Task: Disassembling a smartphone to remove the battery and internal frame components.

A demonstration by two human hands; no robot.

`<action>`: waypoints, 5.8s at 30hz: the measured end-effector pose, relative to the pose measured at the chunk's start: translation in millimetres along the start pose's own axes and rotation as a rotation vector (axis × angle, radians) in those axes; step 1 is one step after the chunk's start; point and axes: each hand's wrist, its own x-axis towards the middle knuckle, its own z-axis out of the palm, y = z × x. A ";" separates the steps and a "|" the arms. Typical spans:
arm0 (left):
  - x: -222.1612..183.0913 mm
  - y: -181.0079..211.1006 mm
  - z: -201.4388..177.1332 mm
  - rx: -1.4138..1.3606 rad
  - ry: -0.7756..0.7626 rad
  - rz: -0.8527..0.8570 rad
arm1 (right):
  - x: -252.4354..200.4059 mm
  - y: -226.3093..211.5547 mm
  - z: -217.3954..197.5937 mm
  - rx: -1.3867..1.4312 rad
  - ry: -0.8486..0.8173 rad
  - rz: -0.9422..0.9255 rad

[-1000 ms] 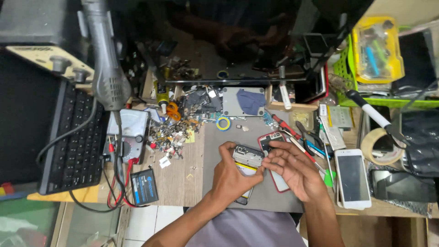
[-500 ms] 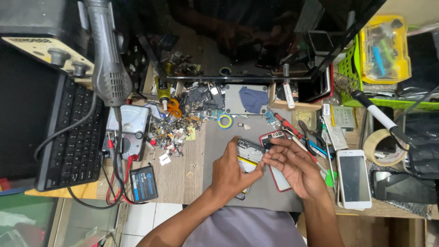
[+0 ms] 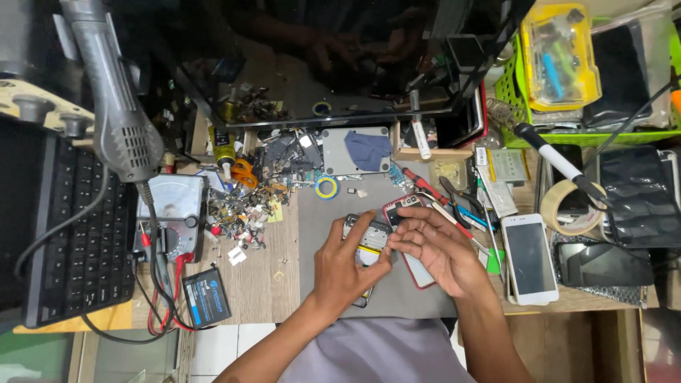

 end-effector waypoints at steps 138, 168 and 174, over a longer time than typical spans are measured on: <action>21.8 -16.2 -27.6 -0.534 -0.434 -0.529 | 18.4 4.9 24.6 -1.294 0.102 -0.078; 19.4 -17.1 -25.4 -0.583 -0.400 -0.584 | 20.7 -19.5 50.4 -1.375 0.073 0.086; 18.8 -17.9 -26.6 -0.575 -0.418 -0.537 | 21.4 -16.3 44.2 -1.318 0.084 0.066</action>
